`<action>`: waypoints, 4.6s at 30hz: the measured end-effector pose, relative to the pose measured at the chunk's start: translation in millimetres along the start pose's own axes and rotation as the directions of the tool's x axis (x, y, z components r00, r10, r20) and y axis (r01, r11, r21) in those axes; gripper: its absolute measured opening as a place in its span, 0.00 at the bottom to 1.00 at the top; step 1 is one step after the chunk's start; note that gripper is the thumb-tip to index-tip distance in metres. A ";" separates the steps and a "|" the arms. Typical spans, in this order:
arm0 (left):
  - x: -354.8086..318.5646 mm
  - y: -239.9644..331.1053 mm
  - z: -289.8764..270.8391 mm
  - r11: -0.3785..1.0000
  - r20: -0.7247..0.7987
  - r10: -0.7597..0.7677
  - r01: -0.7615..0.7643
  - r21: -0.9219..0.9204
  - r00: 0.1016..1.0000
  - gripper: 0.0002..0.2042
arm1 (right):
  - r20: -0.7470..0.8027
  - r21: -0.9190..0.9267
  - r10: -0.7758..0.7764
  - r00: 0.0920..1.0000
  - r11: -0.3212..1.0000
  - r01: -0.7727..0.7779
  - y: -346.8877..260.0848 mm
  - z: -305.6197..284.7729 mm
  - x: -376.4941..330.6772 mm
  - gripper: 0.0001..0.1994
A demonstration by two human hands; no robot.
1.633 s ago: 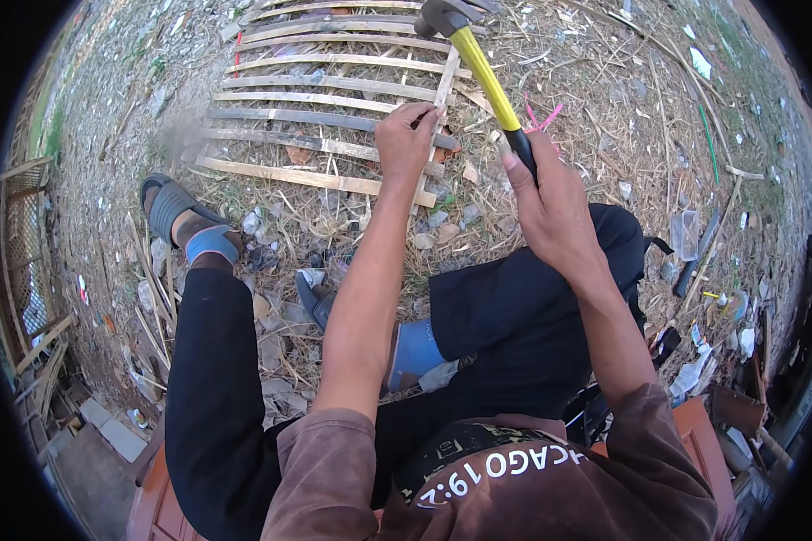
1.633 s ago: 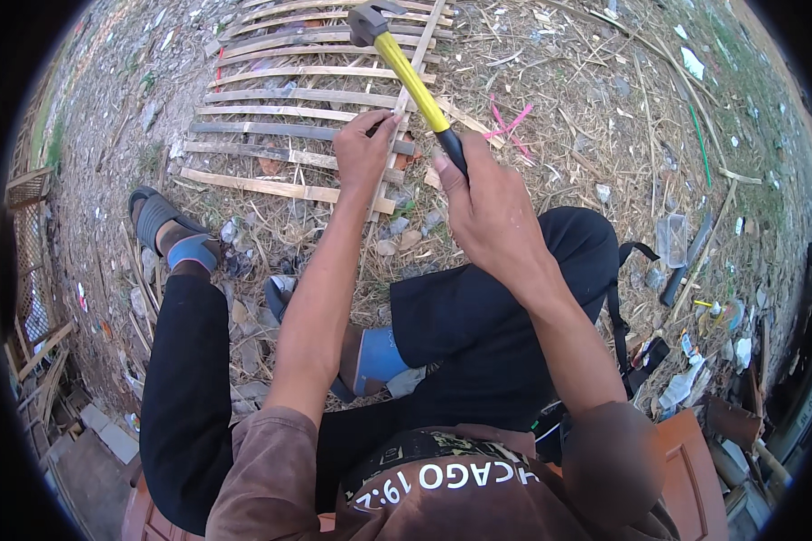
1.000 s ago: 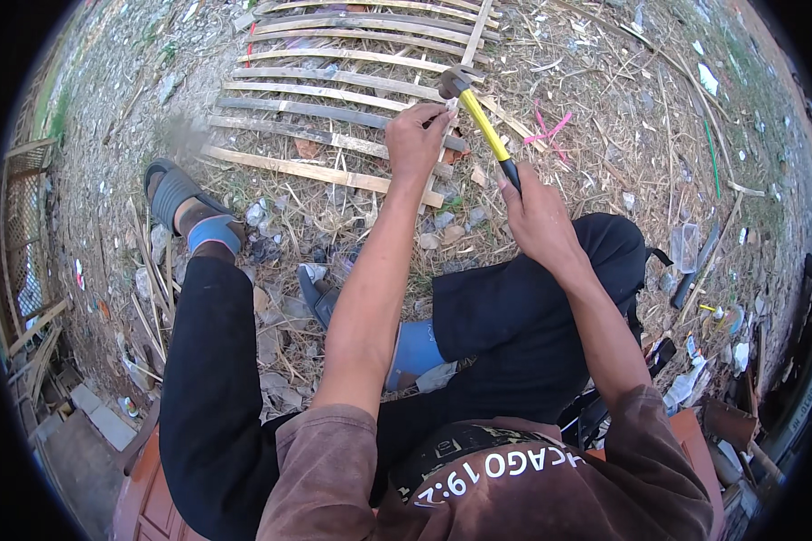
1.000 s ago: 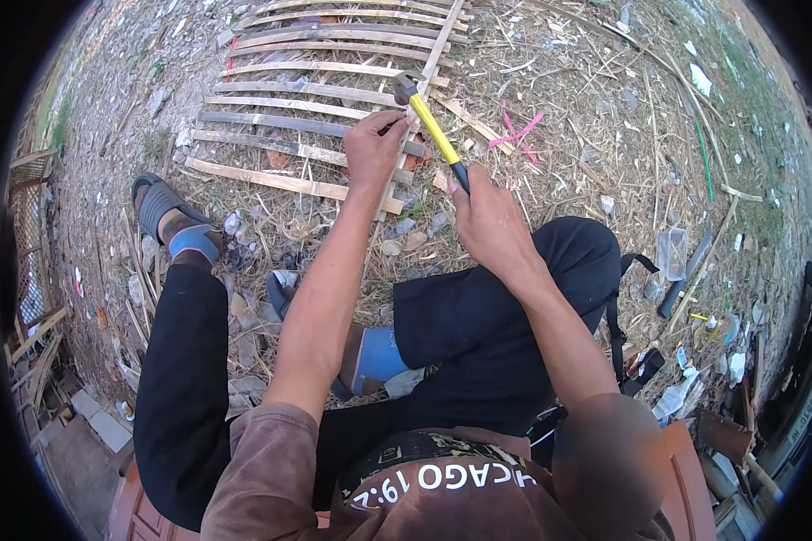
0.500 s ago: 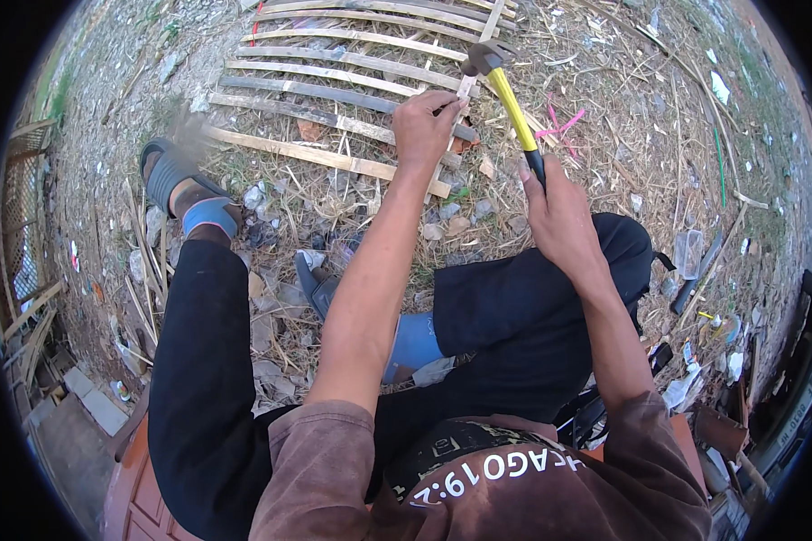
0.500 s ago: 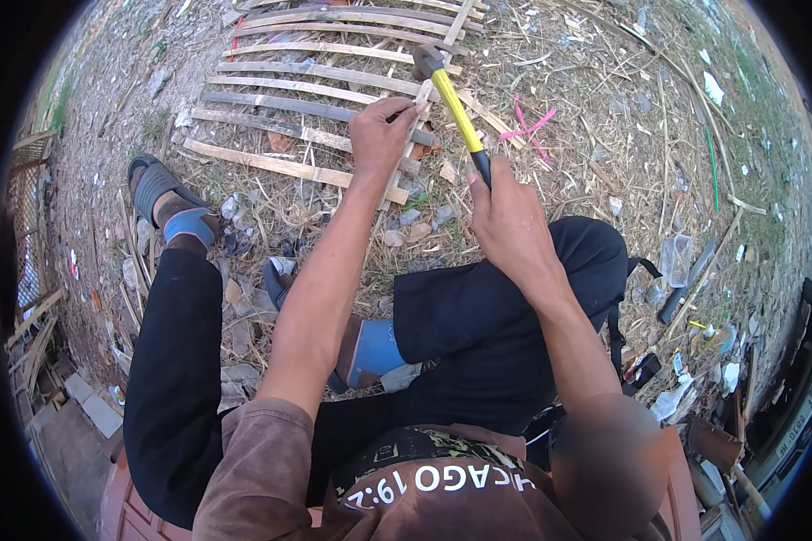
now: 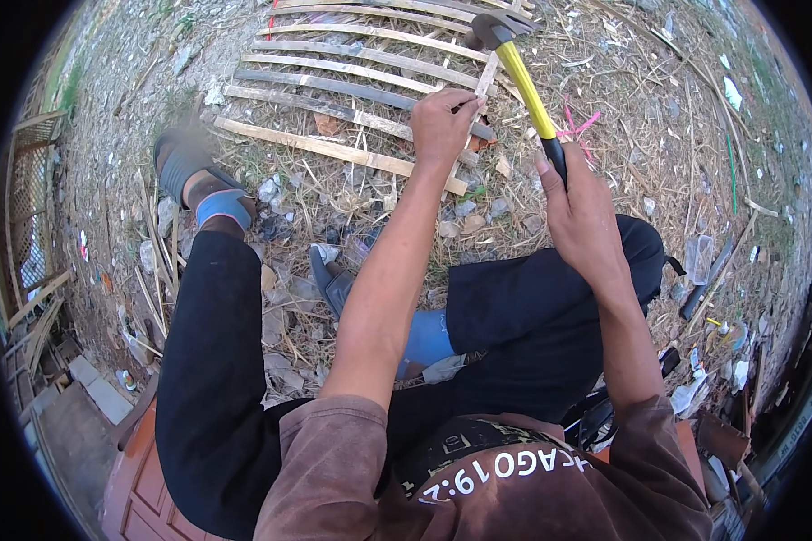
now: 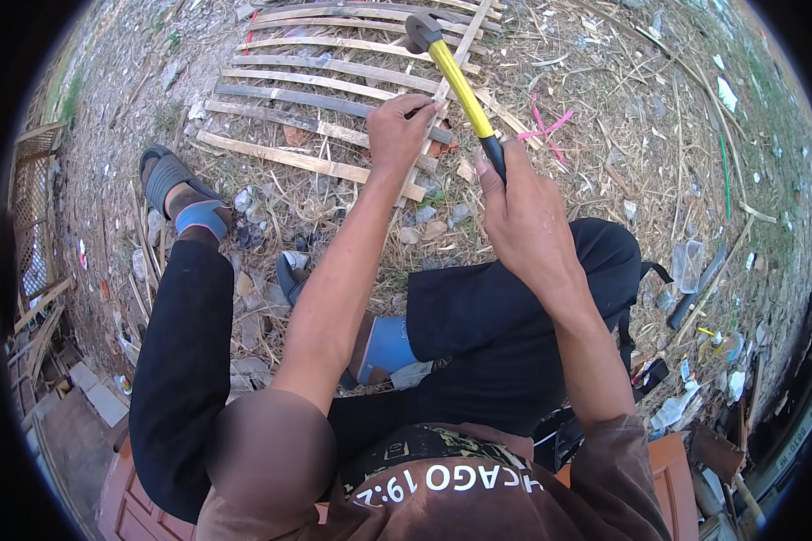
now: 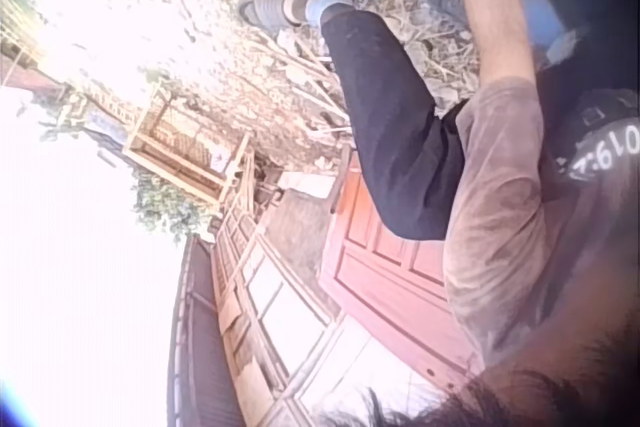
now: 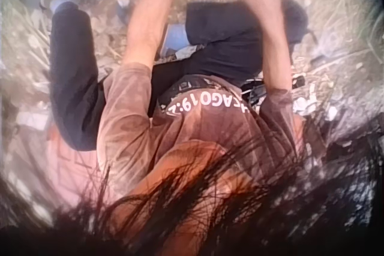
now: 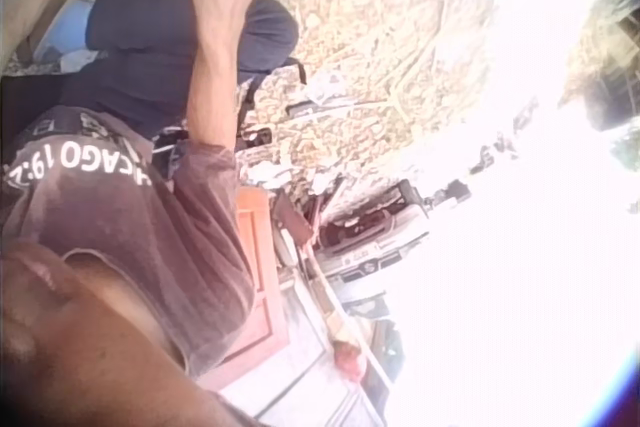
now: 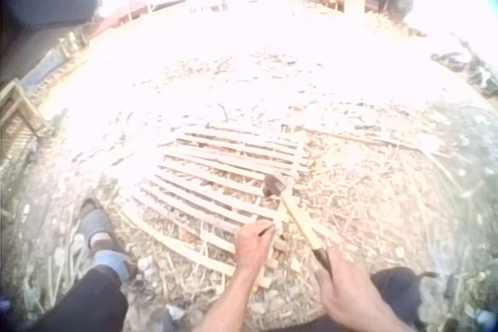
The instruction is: The person constructs a bamboo lattice by placing thin bamboo strips across a wooden frame and hammering small nails into each intersection by hand.
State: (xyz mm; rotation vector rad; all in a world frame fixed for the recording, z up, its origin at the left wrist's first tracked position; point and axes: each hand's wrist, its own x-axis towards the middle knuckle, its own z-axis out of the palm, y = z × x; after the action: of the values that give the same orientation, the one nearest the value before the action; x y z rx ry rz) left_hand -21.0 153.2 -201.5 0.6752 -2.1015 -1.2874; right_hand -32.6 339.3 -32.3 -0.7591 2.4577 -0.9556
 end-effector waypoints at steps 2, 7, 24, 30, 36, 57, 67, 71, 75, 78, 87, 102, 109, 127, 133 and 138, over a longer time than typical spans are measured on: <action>-1.6 -1.4 -5.0 1.000 -0.006 -0.010 0.010 0.008 1.000 0.06 | -0.042 0.041 -0.053 0.998 0.998 0.054 -18.4 -8.9 0.0 0.09; 1.3 3.9 3.5 0.999 0.016 0.033 -0.033 0.003 0.999 0.09 | -0.086 -0.017 -0.028 0.996 0.999 0.027 26.3 18.2 -7.3 0.08; 2.1 4.2 -2.6 0.978 0.145 -0.126 0.098 0.185 0.981 0.16 | 0.058 -0.075 0.043 0.997 0.996 -0.039 43.3 26.4 -6.1 0.09; -15.9 -3.0 -24.4 0.777 0.202 0.042 -0.159 0.609 0.979 0.37 | 0.000 -0.062 -0.060 0.998 0.996 0.060 13.5 3.8 1.9 0.10; -15.6 7.1 -26.6 0.723 0.324 -0.134 -0.131 0.678 0.937 0.50 | 0.007 -0.174 -0.050 0.999 0.983 0.050 41.9 15.6 -1.3 0.10; -19.8 -1.4 -34.1 0.745 0.264 -0.095 -0.108 0.659 0.960 0.45 | -0.045 -0.110 -0.112 0.993 0.988 0.106 -7.0 -13.1 5.5 0.11; -24.0 0.3 -29.2 0.728 0.281 -0.118 -0.110 0.676 0.952 0.45 | 0.080 -0.300 0.007 0.997 0.954 0.017 42.8 19.0 9.0 0.09; -19.5 -2.2 -37.6 0.739 0.262 -0.102 -0.103 0.666 0.960 0.45 | -0.001 -0.121 -0.097 0.995 0.988 0.096 0.6 -2.6 7.9 0.09; -18.5 5.4 -30.0 0.749 0.265 -0.085 -0.114 0.653 0.960 0.45 | -0.029 -0.121 -0.071 0.997 0.990 0.067 31.9 10.2 0.3 0.09; -16.0 6.4 -27.6 0.764 0.277 -0.092 -0.111 0.636 0.956 0.45 | 0.039 -0.203 -0.046 0.998 0.978 0.053 37.0 8.7 7.4 0.10; -20.4 -1.0 -38.9 0.734 0.252 -0.106 -0.096 0.672 0.962 0.45 | -0.244 0.195 -0.174 0.954 0.955 0.224 -45.6 -35.8 12.4 0.16; -18.9 -2.1 -22.8 0.755 0.256 -0.049 -0.132 0.642 0.965 0.46 | -0.017 -0.174 0.036 0.999 0.984 -0.038 35.6 7.9 10.5 0.13; -21.6 -13.0 -37.6 0.737 0.242 -0.067 -0.115 0.666 0.968 0.47 | -0.126 0.033 -0.196 0.972 0.979 0.201 -35.2 -40.3 26.1 0.18; -17.6 -0.7 -21.2 0.747 0.271 -0.063 -0.135 0.651 0.960 0.47 | 0.185 -0.441 0.020 0.983 0.895 0.065 74.5 -0.1 23.6 0.16; -19.9 -11.9 -40.2 0.736 0.241 -0.044 -0.132 0.664 0.969 0.46 | -0.064 0.028 -0.077 0.995 0.996 0.079 -2.1 -34.1 32.1 0.21; -18.8 -3.6 -27.2 0.749 0.268 -0.035 -0.152 0.645 0.963 0.46 | -0.133 -0.051 -0.207 0.969 0.978 0.202 56.5 0.7 28.7 0.18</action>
State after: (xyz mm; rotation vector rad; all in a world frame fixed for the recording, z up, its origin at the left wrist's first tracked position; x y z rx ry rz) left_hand 11.7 147.8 -198.7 0.7355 -2.8126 -0.5744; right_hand -73.7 356.5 -77.3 -1.0066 2.5581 -1.0716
